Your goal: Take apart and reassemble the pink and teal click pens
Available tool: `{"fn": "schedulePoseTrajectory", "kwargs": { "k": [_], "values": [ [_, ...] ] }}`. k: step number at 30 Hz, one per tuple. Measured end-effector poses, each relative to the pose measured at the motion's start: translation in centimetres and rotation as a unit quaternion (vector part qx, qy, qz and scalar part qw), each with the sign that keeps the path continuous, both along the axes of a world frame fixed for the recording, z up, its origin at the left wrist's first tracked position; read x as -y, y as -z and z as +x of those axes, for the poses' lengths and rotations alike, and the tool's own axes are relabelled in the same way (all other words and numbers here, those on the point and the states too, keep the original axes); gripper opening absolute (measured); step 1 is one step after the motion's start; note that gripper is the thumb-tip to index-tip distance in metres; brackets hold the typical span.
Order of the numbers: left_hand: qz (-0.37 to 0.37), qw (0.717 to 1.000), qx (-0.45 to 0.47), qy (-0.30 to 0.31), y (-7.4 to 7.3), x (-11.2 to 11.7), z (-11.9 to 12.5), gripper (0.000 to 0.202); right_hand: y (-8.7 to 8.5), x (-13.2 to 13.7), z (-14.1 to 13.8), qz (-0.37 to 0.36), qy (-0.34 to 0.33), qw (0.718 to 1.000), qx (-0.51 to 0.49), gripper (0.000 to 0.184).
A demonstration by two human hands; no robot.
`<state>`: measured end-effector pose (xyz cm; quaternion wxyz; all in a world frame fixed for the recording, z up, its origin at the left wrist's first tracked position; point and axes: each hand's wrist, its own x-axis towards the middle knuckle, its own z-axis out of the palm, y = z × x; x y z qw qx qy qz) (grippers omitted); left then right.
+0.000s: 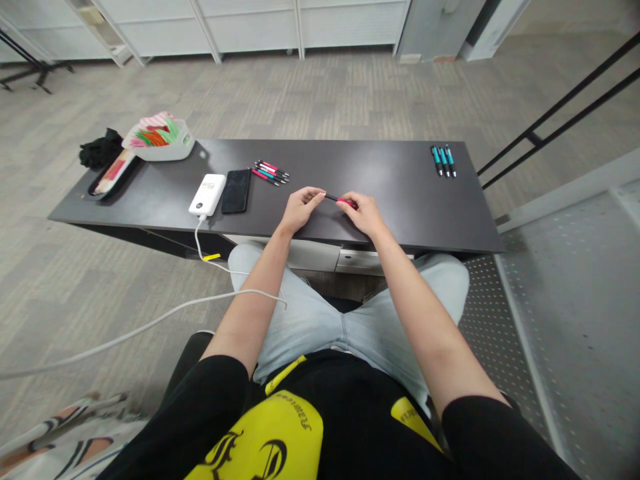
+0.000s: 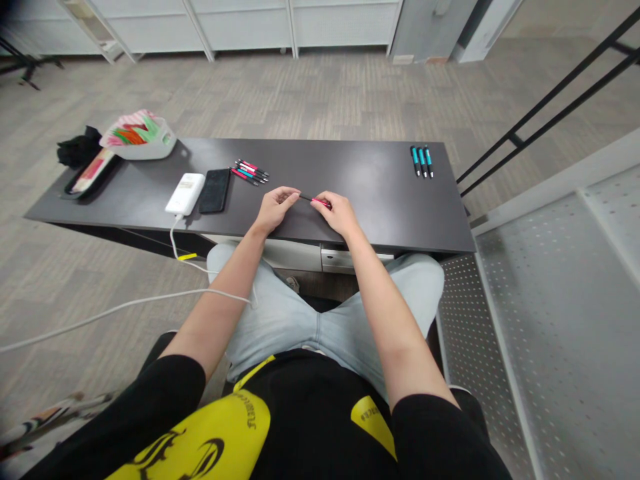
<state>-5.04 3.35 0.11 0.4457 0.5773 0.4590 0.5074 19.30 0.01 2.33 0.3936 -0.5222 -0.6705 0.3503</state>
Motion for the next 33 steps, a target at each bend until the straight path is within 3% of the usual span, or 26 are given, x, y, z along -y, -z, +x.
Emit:
{"fn": "schedulePoseTrajectory", "kwargs": {
  "k": [5,11,17,24,29,33],
  "values": [
    [0.006,1.0,0.004,-0.001,0.1,0.0,0.0,0.053,0.0,-0.1,0.0,-0.015,-0.022,0.999,0.038,0.036],
    [0.0,1.0,0.014,0.001,-0.3,0.2,0.2,0.052,1.0,-0.4,0.2,0.039,0.002,0.999,-0.006,0.016],
    [0.006,1.0,-0.013,0.004,0.1,0.3,0.7,0.059,0.9,-0.5,0.4,0.061,0.013,0.998,-0.009,0.013],
    [0.007,0.994,-0.106,-0.007,-0.6,1.1,1.1,0.063,0.9,-0.4,0.5,0.086,-0.002,0.993,0.083,0.009],
    [0.0,0.99,-0.142,-0.013,-1.7,1.7,1.1,0.052,1.1,-0.3,0.5,0.089,-0.002,0.983,0.159,0.02],
    [0.001,0.989,-0.149,-0.013,-1.8,1.6,1.1,0.045,0.7,-0.2,0.4,0.073,-0.007,0.978,0.193,0.026]
  ]
}}
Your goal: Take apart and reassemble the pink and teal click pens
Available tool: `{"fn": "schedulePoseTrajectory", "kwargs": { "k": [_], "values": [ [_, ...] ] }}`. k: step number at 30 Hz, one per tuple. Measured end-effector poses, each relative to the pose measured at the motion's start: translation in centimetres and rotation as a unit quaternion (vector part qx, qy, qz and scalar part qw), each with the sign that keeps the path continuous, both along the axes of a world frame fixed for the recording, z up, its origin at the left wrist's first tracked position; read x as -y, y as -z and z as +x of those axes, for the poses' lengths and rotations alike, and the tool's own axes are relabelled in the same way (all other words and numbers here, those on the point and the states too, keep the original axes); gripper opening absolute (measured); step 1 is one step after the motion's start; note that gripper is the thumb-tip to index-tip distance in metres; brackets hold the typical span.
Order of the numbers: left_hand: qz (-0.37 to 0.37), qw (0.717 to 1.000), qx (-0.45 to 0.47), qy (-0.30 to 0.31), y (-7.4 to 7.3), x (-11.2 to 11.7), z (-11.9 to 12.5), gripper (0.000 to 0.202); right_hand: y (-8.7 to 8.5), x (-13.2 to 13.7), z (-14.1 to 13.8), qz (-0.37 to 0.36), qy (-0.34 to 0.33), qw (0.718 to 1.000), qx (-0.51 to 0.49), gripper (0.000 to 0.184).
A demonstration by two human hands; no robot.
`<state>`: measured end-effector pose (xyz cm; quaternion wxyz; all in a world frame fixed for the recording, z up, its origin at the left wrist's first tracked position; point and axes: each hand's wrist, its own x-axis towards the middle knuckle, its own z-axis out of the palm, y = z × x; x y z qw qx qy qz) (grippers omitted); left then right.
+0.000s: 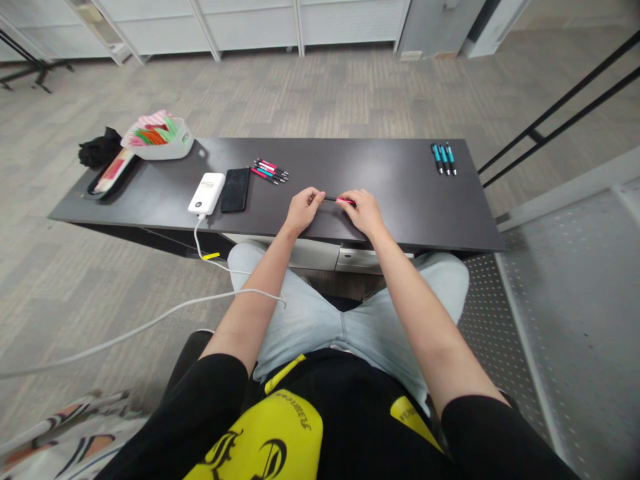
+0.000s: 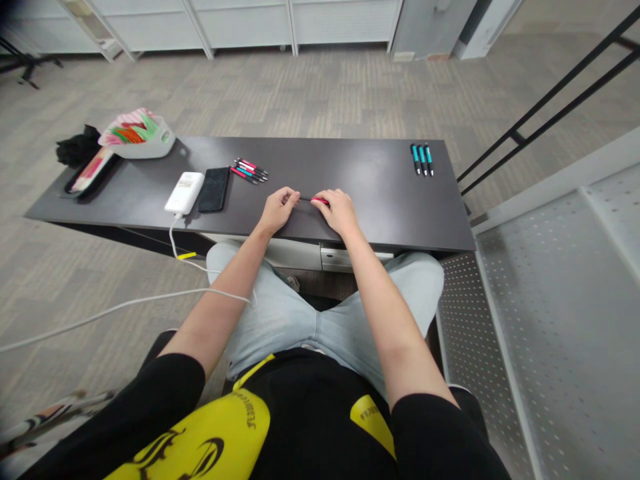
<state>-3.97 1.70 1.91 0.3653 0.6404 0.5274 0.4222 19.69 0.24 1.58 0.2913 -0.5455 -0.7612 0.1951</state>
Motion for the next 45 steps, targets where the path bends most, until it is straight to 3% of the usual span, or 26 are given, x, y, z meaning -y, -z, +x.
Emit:
{"fn": "schedulePoseTrajectory", "kwargs": {
  "k": [8,14,19,22,26,32,39,42,45],
  "values": [
    [0.0,1.0,0.006,-0.001,-0.1,0.1,0.1,0.04,-1.0,0.3,0.0,-0.03,-0.009,0.999,0.021,0.026],
    [-0.008,0.999,0.047,-0.007,-0.4,0.0,0.3,0.036,-0.3,0.3,-0.1,-0.038,0.032,0.991,-0.126,0.01],
    [-0.015,0.996,0.081,-0.036,-0.4,-0.1,0.4,0.032,1.7,-1.1,0.3,-0.039,0.114,0.941,-0.316,0.046],
    [-0.018,0.998,0.065,-0.008,-0.4,0.1,0.5,0.029,2.5,-2.0,0.6,-0.035,0.128,0.909,-0.395,0.064],
    [-0.012,0.998,0.054,0.025,-0.3,0.4,0.6,0.016,2.2,-2.1,0.9,-0.026,0.16,0.88,-0.447,0.073],
    [-0.005,0.999,0.051,-0.008,0.0,0.3,0.5,0.017,1.6,-1.6,0.7,-0.041,0.173,0.86,-0.478,0.064],
    [0.011,1.0,0.028,-0.001,0.4,0.3,0.1,0.037,0.9,-0.7,0.7,-0.048,0.182,0.882,-0.431,0.057],
    [0.015,1.0,0.01,0.002,0.5,0.3,-0.1,0.045,-0.2,-0.9,2.0,-0.094,0.183,0.879,-0.43,0.053],
    [0.012,1.0,-0.009,0.017,0.3,0.4,-0.2,0.041,-1.7,-2.2,5.1,-0.121,0.215,0.885,-0.394,0.043]
  ]
}}
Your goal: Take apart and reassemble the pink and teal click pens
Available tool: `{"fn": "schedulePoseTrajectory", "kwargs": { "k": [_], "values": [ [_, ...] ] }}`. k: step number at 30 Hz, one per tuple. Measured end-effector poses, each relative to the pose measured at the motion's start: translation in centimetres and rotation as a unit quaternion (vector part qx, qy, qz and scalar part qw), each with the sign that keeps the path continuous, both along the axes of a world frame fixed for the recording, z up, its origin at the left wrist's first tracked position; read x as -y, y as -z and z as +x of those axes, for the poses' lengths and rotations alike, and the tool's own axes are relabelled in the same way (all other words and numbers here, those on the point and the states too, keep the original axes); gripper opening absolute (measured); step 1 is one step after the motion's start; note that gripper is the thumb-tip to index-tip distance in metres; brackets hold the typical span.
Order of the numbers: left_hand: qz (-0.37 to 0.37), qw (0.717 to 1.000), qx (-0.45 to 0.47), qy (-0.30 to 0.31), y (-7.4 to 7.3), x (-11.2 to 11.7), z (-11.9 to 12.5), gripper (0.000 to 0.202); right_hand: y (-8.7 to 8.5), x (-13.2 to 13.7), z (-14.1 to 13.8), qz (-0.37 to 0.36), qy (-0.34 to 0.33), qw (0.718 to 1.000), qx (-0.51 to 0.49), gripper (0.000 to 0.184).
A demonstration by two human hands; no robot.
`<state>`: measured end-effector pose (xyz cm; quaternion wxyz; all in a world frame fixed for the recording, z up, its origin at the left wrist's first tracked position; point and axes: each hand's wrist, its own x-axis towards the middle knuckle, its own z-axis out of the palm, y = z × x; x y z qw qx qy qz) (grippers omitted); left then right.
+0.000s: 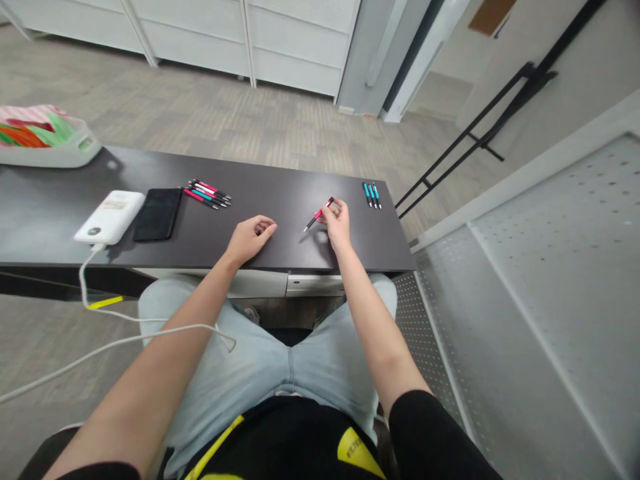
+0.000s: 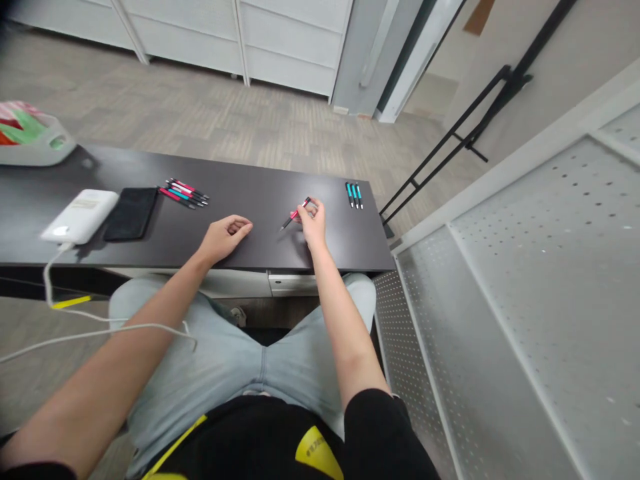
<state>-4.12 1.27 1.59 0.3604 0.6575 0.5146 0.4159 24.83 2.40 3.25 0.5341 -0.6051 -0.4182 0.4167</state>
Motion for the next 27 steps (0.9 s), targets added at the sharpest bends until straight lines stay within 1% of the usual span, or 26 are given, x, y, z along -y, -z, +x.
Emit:
{"fn": "schedulePoseTrajectory", "kwargs": {
  "k": [2,4,6,8,11,15,17,21,23,25,27],
  "values": [
    [-0.003,1.0,-0.013,0.011,-0.3,0.1,0.0,0.037,-1.2,-1.0,2.8,-0.026,0.001,0.998,0.064,0.029],
    [-0.005,1.0,-0.025,0.01,-0.6,0.2,0.1,0.034,-2.5,-1.8,5.7,-0.042,-0.006,0.987,0.152,0.019],
    [-0.005,0.999,-0.034,0.009,-0.8,0.3,0.2,0.033,-3.6,-2.2,7.9,-0.064,-0.008,0.968,0.243,0.012],
    [-0.005,0.999,-0.041,0.008,-0.9,0.3,0.2,0.032,-4.3,-2.2,9.2,-0.086,-0.017,0.943,0.321,0.01],
    [-0.011,0.999,-0.046,0.008,-1.1,0.4,0.2,0.033,-4.6,-2.1,9.5,-0.112,-0.035,0.908,0.401,0.017],
    [-0.015,0.999,-0.045,0.004,-1.3,0.6,0.2,0.032,-4.6,-1.5,9.3,-0.123,-0.046,0.871,0.472,0.031],
    [-0.014,0.999,-0.046,0.002,-1.4,0.6,0.2,0.033,-5.0,-0.7,9.4,-0.13,-0.055,0.85,0.507,0.031],
    [-0.012,0.998,-0.063,-0.003,-1.4,0.7,0.3,0.034,-5.9,1.8,9.8,-0.168,-0.07,0.806,0.564,0.024],
    [-0.007,0.998,-0.07,-0.005,-1.4,0.7,0.3,0.034,-6.3,2.9,9.7,-0.183,-0.073,0.787,0.585,0.025],
    [0.0,0.997,-0.073,-0.003,-1.3,0.7,0.3,0.034,-6.4,3.5,9.5,-0.193,-0.083,0.77,0.603,0.028],
    [0.005,0.997,-0.072,-0.002,-1.3,0.7,0.3,0.033,-6.6,3.6,9.3,-0.195,-0.102,0.754,0.618,0.031]
  ]
}}
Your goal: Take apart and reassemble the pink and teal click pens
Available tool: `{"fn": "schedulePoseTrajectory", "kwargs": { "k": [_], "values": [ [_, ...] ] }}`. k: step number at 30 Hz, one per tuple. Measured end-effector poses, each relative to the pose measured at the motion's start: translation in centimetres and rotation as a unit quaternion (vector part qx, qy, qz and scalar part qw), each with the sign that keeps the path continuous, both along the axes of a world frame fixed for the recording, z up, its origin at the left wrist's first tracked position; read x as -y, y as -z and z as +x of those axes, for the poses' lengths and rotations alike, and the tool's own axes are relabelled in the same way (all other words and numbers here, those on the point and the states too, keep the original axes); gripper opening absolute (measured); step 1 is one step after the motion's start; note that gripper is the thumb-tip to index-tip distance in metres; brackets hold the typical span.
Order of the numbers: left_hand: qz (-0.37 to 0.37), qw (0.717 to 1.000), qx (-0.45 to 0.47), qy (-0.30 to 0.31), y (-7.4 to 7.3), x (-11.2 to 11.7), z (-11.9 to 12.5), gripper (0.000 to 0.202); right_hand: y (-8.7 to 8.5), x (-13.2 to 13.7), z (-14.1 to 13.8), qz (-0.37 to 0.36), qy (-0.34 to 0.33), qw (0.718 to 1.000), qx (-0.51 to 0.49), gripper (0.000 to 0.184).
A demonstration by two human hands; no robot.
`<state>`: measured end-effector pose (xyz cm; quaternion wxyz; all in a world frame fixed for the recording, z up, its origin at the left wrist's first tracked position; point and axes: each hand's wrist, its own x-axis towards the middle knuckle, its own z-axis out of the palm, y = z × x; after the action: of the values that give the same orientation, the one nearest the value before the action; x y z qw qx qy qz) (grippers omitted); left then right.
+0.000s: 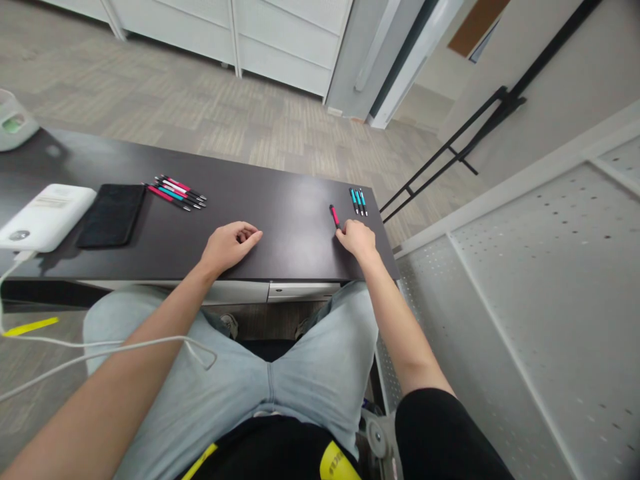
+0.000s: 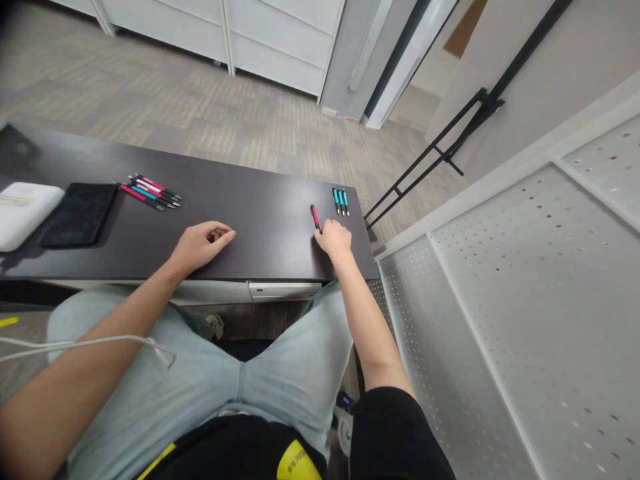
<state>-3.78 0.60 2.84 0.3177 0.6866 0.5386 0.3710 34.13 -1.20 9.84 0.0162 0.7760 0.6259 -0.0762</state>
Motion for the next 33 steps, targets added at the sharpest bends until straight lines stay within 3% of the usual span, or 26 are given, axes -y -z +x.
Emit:
{"fn": "schedulePoseTrajectory", "kwargs": {
  "k": [3,9,17,27,33],
  "values": [
    [-0.001,1.0,0.001,0.0,0.0,0.0,0.0,0.031,-0.5,-0.9,0.1,-0.01,-0.014,1.0,0.012,0.036],
    [0.004,1.0,-0.022,0.004,0.1,-0.1,0.0,0.032,-1.9,-4.8,1.7,0.009,0.031,0.999,0.014,0.047],
    [0.005,1.0,-0.021,0.008,-0.4,0.2,0.2,0.03,-1.6,-8.5,2.9,0.041,0.077,0.995,0.041,0.039],
    [-0.003,1.0,-0.023,0.015,-0.8,0.3,0.3,0.031,-1.5,-8.5,3.2,0.026,0.054,0.996,0.058,0.048],
    [0.006,0.999,-0.021,0.023,-0.5,0.1,0.2,0.028,-0.2,-5.9,2.4,0.093,-0.007,0.995,-0.027,0.026]
  ]
}}
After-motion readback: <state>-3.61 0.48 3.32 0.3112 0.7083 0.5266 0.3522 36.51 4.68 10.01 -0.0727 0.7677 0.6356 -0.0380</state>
